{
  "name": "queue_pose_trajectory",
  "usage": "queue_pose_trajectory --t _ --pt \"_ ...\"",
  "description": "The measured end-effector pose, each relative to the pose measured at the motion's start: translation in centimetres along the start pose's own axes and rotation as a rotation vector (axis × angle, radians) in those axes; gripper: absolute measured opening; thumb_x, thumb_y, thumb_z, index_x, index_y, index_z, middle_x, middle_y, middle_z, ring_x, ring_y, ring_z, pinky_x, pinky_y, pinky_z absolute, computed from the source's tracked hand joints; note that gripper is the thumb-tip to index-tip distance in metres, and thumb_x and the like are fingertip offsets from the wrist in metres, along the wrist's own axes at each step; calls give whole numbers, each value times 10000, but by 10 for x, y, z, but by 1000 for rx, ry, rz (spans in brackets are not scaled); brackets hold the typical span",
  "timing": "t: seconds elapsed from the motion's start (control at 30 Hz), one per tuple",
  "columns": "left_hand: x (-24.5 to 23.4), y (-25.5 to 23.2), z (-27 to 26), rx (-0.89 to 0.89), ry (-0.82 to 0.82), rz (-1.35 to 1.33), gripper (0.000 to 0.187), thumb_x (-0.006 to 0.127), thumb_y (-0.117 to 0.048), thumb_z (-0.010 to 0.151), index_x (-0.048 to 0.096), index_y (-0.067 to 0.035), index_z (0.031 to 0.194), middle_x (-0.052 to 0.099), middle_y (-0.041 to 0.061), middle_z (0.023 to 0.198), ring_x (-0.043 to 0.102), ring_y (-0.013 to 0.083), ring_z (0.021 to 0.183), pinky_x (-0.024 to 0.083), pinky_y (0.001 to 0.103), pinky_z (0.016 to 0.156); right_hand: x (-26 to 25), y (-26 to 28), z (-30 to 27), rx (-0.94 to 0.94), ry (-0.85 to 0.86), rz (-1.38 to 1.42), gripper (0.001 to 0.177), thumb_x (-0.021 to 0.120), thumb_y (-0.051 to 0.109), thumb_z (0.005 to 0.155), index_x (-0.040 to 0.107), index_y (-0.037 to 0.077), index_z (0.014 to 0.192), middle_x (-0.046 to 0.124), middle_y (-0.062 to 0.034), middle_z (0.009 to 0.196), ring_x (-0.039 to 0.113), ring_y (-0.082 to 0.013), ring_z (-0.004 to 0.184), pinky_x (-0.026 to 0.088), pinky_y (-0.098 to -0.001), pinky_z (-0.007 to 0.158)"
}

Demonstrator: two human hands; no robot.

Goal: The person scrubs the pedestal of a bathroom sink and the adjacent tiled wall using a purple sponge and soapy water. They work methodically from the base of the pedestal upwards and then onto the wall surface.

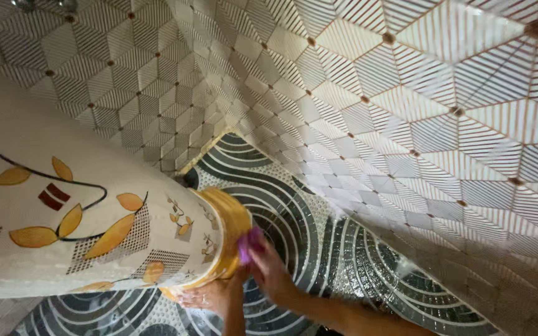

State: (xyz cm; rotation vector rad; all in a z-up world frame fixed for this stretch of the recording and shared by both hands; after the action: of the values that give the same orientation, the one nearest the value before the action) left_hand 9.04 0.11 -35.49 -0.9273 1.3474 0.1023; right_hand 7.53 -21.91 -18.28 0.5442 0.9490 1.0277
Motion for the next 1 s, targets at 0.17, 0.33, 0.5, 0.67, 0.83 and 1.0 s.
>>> queue_pose_trajectory --t 0.17,0.33,0.5,0.67,0.83,1.0 --pt "9 -2 8 50 -78 -27 1777 785 -826 417 -238 127 1513 -214 412 1601 -251 556 1497 -100 653 1243 17 -29 44 -63 -86 100 452 566 28 1137 482 215 1540 471 -120 1529 548 -296 1455 515 -405 1205" --pt "24 23 10 -52 -38 -30 1757 804 -799 488 -255 210 1462 -244 434 1584 -286 588 1464 -96 653 1236 90 -109 156 54 397 -120 463 399 268 1073 450 248 1533 365 -141 1622 298 -343 1497 271 -492 1219" --pt "40 27 21 -7 14 103 1778 812 -818 482 -251 235 1444 -220 469 1550 -280 597 1454 -88 662 1226 72 -119 127 441 233 -22 404 452 263 1074 560 314 1460 431 -57 1633 419 -259 1488 427 -395 1189" --pt "30 19 7 -68 -110 24 1739 837 -763 476 -209 123 1547 -199 360 1657 -230 519 1547 35 682 1299 8 -12 3 211 60 124 534 607 -21 1015 458 33 1525 341 -228 1626 399 -391 1489 358 -478 1225" --pt "26 21 -2 -284 165 -148 1684 887 -603 500 -250 38 1564 -303 270 1673 -296 473 1541 106 771 1168 9 5 16 108 26 104 504 489 -70 981 469 25 1476 375 -266 1597 414 -396 1485 423 -440 1168" --pt "21 20 1 -334 158 -56 1728 874 -671 476 -257 50 1565 -286 285 1679 -277 467 1558 180 769 1162 60 -89 139 122 196 -51 516 452 -2 946 611 132 1418 406 -194 1593 408 -370 1435 287 -480 1217"
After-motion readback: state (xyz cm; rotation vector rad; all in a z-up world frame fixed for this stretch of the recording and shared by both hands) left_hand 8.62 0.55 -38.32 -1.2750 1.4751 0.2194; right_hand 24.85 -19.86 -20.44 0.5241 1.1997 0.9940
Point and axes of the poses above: each hand's wrist, its own z-axis towards the middle knuckle, its own x-axis out of the palm, y = z × x, the point moved 10 cm from there along z, towards the middle knuckle
